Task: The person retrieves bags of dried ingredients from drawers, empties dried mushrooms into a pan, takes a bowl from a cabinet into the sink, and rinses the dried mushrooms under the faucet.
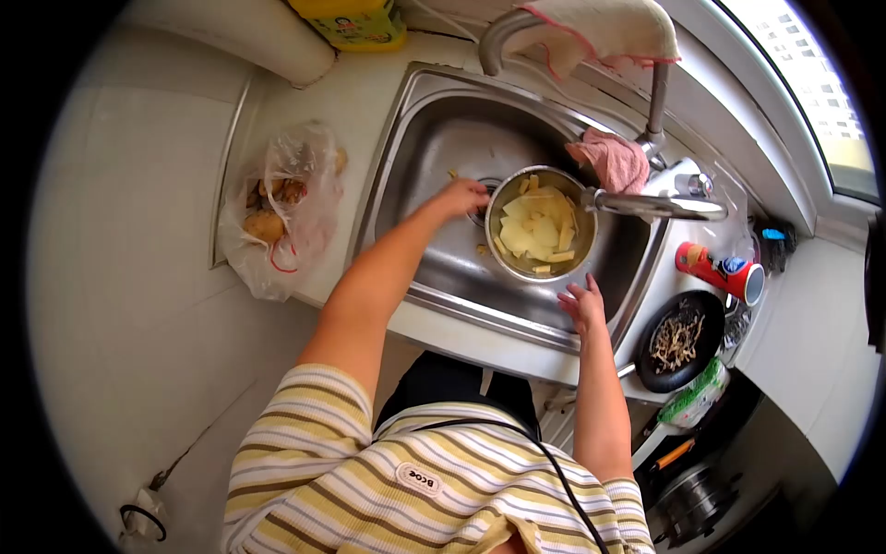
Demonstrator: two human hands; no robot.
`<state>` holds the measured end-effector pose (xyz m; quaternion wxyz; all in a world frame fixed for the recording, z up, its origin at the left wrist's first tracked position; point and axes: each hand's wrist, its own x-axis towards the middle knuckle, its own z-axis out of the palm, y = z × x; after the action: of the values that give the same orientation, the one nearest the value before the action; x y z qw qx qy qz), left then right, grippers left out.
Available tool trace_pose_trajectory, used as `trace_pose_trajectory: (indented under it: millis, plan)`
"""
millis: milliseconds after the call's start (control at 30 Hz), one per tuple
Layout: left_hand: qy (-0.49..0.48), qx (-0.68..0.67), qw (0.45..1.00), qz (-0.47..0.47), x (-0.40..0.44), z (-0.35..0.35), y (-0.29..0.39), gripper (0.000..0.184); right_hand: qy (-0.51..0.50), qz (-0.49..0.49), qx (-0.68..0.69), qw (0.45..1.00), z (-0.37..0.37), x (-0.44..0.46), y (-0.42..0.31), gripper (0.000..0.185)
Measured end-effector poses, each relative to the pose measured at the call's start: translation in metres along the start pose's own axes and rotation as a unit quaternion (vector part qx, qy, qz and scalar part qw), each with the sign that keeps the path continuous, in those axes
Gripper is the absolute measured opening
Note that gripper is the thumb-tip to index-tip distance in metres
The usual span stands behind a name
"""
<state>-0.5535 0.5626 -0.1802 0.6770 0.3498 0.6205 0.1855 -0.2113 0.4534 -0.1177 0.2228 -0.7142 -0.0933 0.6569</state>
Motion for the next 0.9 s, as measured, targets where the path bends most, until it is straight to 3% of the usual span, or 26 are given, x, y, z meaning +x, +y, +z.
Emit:
trace_pose_trajectory:
  millis: [67, 167, 233, 300, 367, 500, 567, 633, 700, 767, 800, 867, 900]
  plan:
    - [-0.070, -0.008, 0.997, 0.020, -0.024, 0.023, 0.012, 0.040, -0.044, 0.014, 0.075, 0.996, 0.020, 0.022, -0.002, 0.056]
    - [0.002, 0.047, 0.999, -0.018, -0.027, 0.051, 0.005, 0.036, -0.087, 0.017, 0.093, 0.992, 0.030, 0.054, 0.006, 0.045]
    - [0.161, 0.062, 0.983, 0.054, -0.021, 0.065, -0.012, 0.034, -0.076, 0.003, 0.093, 0.993, 0.031, 0.062, 0.013, 0.053]
    - [0.163, 0.029, 0.986, 0.015, -0.024, 0.065, -0.015, 0.034, -0.062, -0.047, 0.072, 0.994, 0.034, 0.054, 0.009, 0.045]
    - [0.145, -0.069, 0.987, 0.016, -0.033, 0.059, -0.025, 0.032, -0.056, -0.064, 0.065, 0.994, 0.041, 0.040, 0.003, 0.046]
    - [0.115, -0.127, 0.985, 0.011, -0.095, 0.017, 0.010, 0.029, -0.089, -0.076, 0.110, 0.987, 0.065, -0.001, -0.024, 0.051]
    - [0.199, 0.105, 0.957, 0.182, -0.124, -0.023, 0.030, 0.028, -0.133, -0.113, 0.062, 0.983, 0.076, -0.026, -0.041, 0.048]
    - [0.347, 0.371, 0.806, 0.303, -0.166, -0.065, 0.066, 0.030, -0.148, -0.125, 0.057, 0.979, 0.095, -0.049, -0.056, 0.046]
    - [0.359, 0.560, 0.725, 0.178, -0.205, -0.094, 0.102, 0.038, -0.170, -0.123, 0.047, 0.977, 0.115, -0.061, -0.068, 0.044]
    - [0.327, 0.670, 0.666, -0.034, -0.218, -0.132, 0.109, 0.057, -0.185, -0.126, 0.041, 0.974, 0.138, -0.073, -0.078, 0.043]
    - [0.333, 0.666, 0.666, -0.034, -0.232, -0.147, 0.109, 0.057, -0.194, -0.123, 0.019, 0.973, 0.148, -0.075, -0.082, 0.042]
    - [0.398, 0.621, 0.675, -0.005, -0.260, -0.175, 0.101, 0.080, -0.203, -0.111, -0.013, 0.973, 0.172, -0.081, -0.089, 0.041]
    - [0.401, 0.618, 0.676, -0.008, -0.274, -0.186, 0.093, 0.080, -0.206, -0.111, -0.017, 0.972, 0.188, -0.087, -0.092, 0.041]
